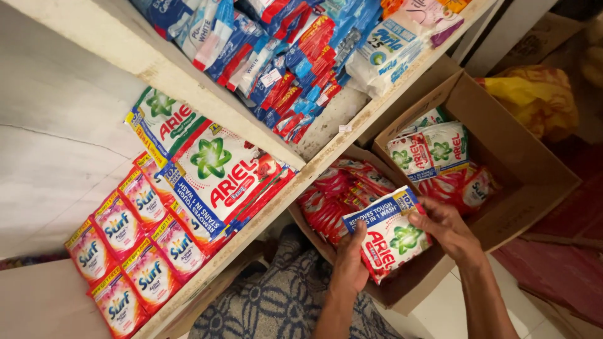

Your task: Organizing laundry detergent sachets and other products on grocery store shelves.

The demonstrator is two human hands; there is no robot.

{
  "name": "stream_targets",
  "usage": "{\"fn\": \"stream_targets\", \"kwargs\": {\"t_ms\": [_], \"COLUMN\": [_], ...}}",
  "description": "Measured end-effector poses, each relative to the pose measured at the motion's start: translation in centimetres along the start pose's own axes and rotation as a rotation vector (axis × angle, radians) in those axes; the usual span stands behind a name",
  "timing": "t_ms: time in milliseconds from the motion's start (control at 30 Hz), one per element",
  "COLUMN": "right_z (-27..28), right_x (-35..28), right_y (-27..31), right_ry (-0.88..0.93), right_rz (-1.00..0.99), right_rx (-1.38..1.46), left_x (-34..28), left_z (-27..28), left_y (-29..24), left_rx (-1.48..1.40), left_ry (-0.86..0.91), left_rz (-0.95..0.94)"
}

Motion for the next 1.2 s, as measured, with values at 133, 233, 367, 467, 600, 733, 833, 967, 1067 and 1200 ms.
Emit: {"fn": "stream_targets", "kwargs": {"t_ms": [133,233,367,467,600,733,833,967,1067,1200], "right_z": [0.2,-0.1,0.1,2.6,2.8,7.0,8.4,15.8,19.8,21.3], "right_x": [-0.5,-3.1,-2.6,-1.0,-0.9,2.4,4.8,13.5,22.5,27.5], "right_y": [-1.1,1.4,-0.4,-1.9,-2.5,-5.4,-2.0,-10.0,-19.5,-23.9], "right_ry": [-0.045,-0.155,-0.015,-0.144,-0.064,-0.220,-0.452,-0.514,-0.321,-0.285], "right_rz": [0.001,0.045,0.043,0.133,0.163,0.140,0.166,0.119,0.077,-0.025], "right_rx": [0.045,-0.408,-0.019,-0.041,0.017,0.319,0.509,0.311,0.376,0.094], "left_x": [0.3,0.7,0.2,-0.1,-1.4,1.7,-1.3,-1.0,-0.5,0.0], "left_z": [0.1,2.6,3.5,2.2,0.9,3.7,-2.8,-2.7,-2.8,-3.2], "left_y": [0.0,1.3,1.4,1.6,-1.2,4.3,-1.4,-1.8,-1.6,-2.3], "left_rx": [0.009,0.264,0.290,0.523,0.502,0.070,-0.207,-0.404,-0.351,-0.345], "left_ry": [-0.032,-0.188,-0.145,0.066,-0.074,0.069,0.342,0.344,0.356,0.290], "left_rz": [-0.046,-0.049,-0.086,-0.026,0.013,0.116,-0.003,0.009,-0.004,-0.049]}}
Point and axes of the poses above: each hand's wrist, its own x-axis towards the middle knuckle, its own z-axis out of the back of the hand, y = z × x, the point moved 8 cm from there along x, towards the middle knuckle, and after that the axes turned 7 degrees about x, right-handed, at the moved point
